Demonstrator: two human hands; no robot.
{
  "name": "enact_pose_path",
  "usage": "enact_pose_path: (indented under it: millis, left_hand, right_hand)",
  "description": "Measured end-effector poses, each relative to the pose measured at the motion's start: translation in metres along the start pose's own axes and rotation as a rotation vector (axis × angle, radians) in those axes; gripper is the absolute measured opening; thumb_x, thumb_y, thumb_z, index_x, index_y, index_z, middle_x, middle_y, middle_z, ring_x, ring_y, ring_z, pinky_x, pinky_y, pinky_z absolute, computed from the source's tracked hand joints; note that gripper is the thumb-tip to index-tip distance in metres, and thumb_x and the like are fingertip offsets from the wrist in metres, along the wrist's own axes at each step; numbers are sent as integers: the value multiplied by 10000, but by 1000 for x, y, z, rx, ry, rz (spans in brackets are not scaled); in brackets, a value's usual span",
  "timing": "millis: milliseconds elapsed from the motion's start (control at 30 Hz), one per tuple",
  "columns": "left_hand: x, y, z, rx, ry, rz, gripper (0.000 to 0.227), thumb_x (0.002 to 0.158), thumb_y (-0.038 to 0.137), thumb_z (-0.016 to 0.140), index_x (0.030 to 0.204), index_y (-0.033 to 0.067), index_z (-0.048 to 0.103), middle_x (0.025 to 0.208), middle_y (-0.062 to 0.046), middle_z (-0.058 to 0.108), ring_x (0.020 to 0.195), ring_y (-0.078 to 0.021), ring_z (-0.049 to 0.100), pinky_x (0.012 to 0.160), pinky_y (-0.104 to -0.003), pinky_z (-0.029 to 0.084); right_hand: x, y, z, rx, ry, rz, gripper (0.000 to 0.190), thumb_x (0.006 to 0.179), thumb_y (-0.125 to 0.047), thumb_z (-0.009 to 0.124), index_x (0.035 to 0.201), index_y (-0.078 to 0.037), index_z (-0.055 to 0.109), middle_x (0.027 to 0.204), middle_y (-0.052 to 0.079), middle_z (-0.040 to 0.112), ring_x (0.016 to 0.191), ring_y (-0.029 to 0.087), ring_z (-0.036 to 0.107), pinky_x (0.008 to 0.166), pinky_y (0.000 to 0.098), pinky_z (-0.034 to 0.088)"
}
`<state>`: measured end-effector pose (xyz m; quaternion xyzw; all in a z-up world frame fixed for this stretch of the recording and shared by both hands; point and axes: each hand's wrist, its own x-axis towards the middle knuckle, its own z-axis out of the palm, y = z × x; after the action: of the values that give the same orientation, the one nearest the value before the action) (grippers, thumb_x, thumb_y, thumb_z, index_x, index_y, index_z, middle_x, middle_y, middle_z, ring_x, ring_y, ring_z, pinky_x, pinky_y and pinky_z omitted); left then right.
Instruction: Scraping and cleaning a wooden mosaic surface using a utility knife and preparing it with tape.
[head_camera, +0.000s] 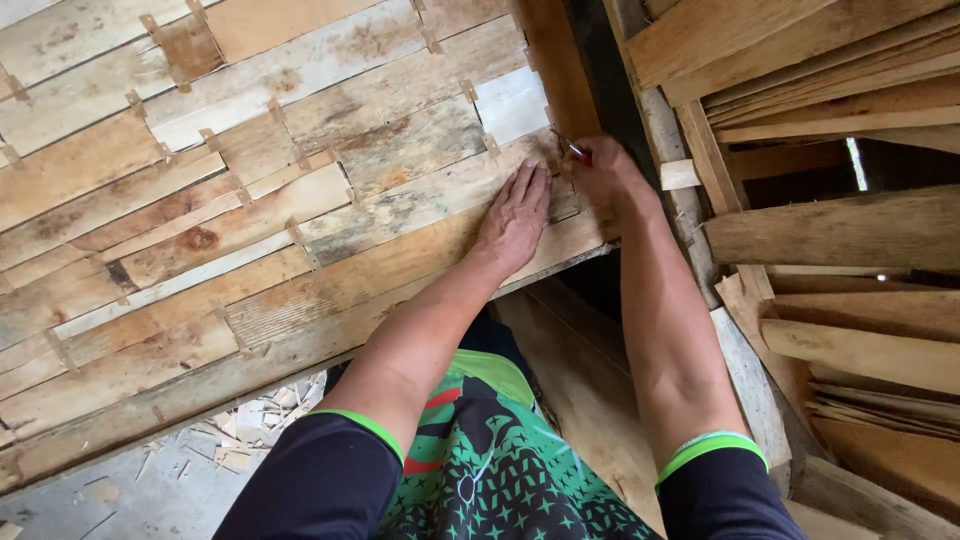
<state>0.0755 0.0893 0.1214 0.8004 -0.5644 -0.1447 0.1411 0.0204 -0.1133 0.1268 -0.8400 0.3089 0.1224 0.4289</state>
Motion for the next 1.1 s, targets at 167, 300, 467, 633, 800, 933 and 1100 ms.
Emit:
enact_pose_path:
  millis: [167,300,467,633,800,933,1100]
  left_hand:
    - [1,6,-16,110,-105,15,641,911,92,509,1501,-120,371,1623,-264,260,1530,-434,177,1265,-470,179]
    - [1,-2,17,113,-46,47,559,951,106,498,1456,-126,432,1586,-259,342,1512,-479,209,1256,-510,203]
    - [1,1,-3,220,-55,106,528,950,141,514,1405,-127,503,1486,-247,437,1476,-516,270,1249,-538,254]
    - [-1,1,11,255,58,154,550,914,158,535,1409,-83,548,1389,-277,465,1416,-544,311,1208,-574,282]
    - [-4,4,3,230,17,121,525,929,150,528,1410,-60,549,1439,-263,453,1458,-535,297,1237,-578,275]
    - [0,0,14,254,-21,116,546,901,122,515,1418,-52,530,1502,-260,404,1461,-529,253,1228,-576,251]
    - [2,14,-30,469,-273,193,455,996,171,486,1404,-13,568,1657,-195,263,1484,-580,193,1207,-631,258]
  right_hand:
    - [4,-4,-1,54,-3,72,109,926,-147,707,958,-43,714,793,87,708,713,165,614,670,354,523]
    - [24,28,7,-5,29,-17,118,912,-137,717,974,-36,712,802,108,706,724,190,604,688,365,522]
    - [14,4,-1,-43,21,54,134,918,-169,716,1005,-68,732,813,109,712,717,185,620,706,367,517]
    - [33,31,3,-39,-19,26,143,918,-165,698,1026,-80,736,822,102,722,732,172,605,705,369,524]
    - [35,41,3,-76,-85,17,171,951,-208,722,1007,-47,739,845,112,733,751,191,613,727,382,528]
    - [4,-21,-18,-115,-81,162,209,947,-224,705,1115,-101,713,857,112,710,743,207,628,718,391,518]
    - [13,-3,-12,-40,-85,157,165,948,-186,709,1082,-90,704,926,93,731,821,205,624,768,370,514]
